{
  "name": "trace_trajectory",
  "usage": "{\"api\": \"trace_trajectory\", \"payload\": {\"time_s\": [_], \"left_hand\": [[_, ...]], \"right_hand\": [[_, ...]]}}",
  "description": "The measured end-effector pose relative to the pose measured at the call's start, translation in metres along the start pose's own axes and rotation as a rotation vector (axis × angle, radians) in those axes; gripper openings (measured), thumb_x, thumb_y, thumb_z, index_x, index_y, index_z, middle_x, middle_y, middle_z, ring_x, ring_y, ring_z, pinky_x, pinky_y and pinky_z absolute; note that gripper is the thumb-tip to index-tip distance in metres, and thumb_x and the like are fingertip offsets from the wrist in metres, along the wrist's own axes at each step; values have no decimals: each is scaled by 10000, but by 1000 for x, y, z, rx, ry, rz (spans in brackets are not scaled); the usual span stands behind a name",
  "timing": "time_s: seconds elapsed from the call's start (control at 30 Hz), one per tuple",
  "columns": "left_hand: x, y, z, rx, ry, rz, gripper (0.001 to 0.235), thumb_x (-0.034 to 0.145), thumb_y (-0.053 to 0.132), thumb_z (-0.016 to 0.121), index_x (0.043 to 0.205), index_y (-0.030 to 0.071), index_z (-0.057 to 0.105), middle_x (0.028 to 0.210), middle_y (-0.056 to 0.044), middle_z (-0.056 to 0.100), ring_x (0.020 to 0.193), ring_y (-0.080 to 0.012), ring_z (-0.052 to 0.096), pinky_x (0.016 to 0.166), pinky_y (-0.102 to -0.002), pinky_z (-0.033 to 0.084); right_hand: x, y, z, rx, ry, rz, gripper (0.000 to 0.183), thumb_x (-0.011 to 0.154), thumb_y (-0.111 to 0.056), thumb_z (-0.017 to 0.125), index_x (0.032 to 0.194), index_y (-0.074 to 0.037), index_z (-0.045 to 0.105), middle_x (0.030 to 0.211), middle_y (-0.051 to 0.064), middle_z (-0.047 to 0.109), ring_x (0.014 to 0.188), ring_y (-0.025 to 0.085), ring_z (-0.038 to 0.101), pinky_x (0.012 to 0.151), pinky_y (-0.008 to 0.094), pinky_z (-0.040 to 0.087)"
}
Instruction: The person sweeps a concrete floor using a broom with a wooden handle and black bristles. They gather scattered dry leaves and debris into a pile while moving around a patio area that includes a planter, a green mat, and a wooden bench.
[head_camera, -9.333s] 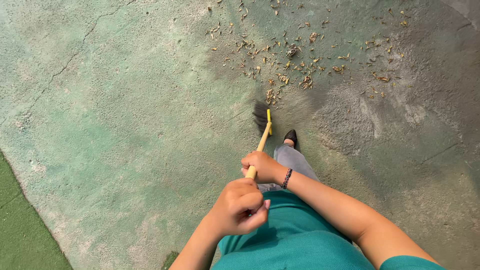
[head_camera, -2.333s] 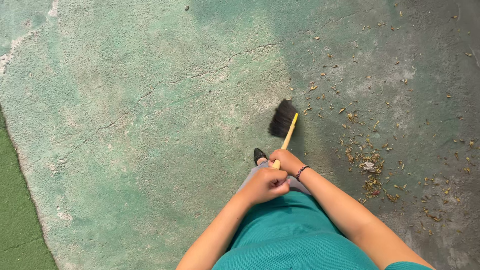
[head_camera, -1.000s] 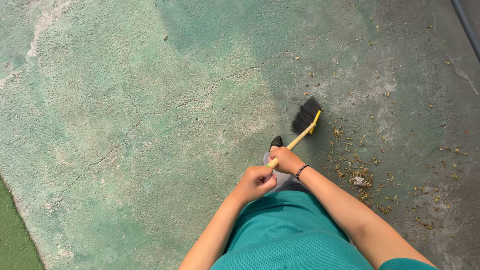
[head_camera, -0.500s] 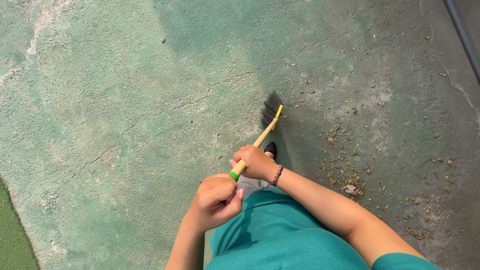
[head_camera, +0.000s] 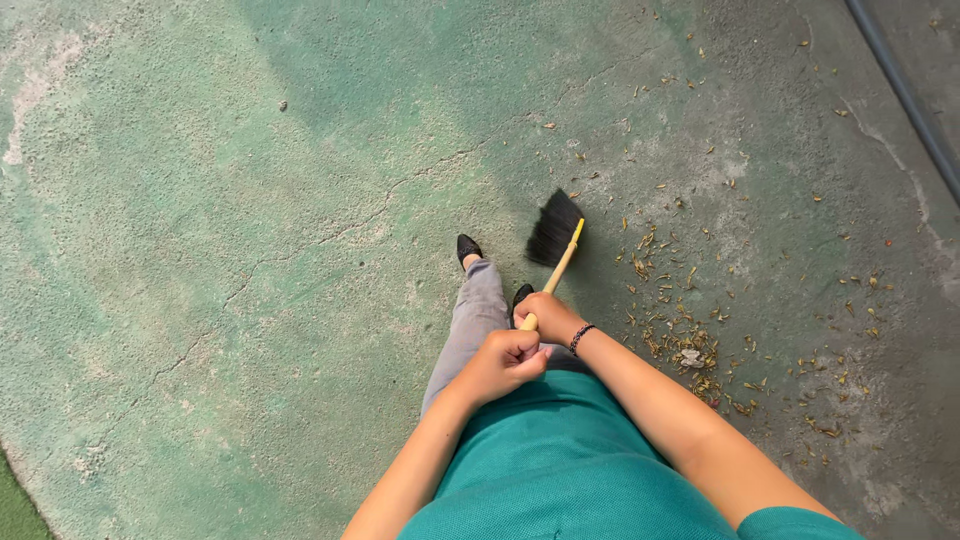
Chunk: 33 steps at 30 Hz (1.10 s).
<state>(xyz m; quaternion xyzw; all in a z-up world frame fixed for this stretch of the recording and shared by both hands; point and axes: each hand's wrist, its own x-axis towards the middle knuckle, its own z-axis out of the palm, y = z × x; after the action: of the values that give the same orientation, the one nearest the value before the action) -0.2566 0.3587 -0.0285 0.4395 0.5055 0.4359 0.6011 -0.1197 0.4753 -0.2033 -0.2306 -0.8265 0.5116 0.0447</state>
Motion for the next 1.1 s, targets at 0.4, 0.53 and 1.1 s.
{"api": "trace_trajectory", "payload": {"time_s": [0.4,0.53,1.1], "left_hand": [[10,167,-119,233,170,350,408,918,-29,672,655,35,366,585,-23,391,526,-144,386,513,-342,299],[1,220,-137,356,128,562,397,852,-54,690,654,63,366,602,-54,405,532,-226,433,533,-369,322],[130,46,-129,203,-359,174,381,970,167,728,718,57,465,630,14,423,598,-86,394,530,-303,330]], "right_hand": [[88,-122,-55,-98,345,-105,317,892,-244,723,636,-100,603,682,136,654,691,374,653,657,463,507],[132,-168,-66,-21,243,-254,396,917,-262,737,612,-104,540,612,105,591,618,349,593,685,457,479],[117,24,-44,99,100,212,284,795,-206,728,687,-32,532,672,145,583,635,221,558,590,387,463]]}}
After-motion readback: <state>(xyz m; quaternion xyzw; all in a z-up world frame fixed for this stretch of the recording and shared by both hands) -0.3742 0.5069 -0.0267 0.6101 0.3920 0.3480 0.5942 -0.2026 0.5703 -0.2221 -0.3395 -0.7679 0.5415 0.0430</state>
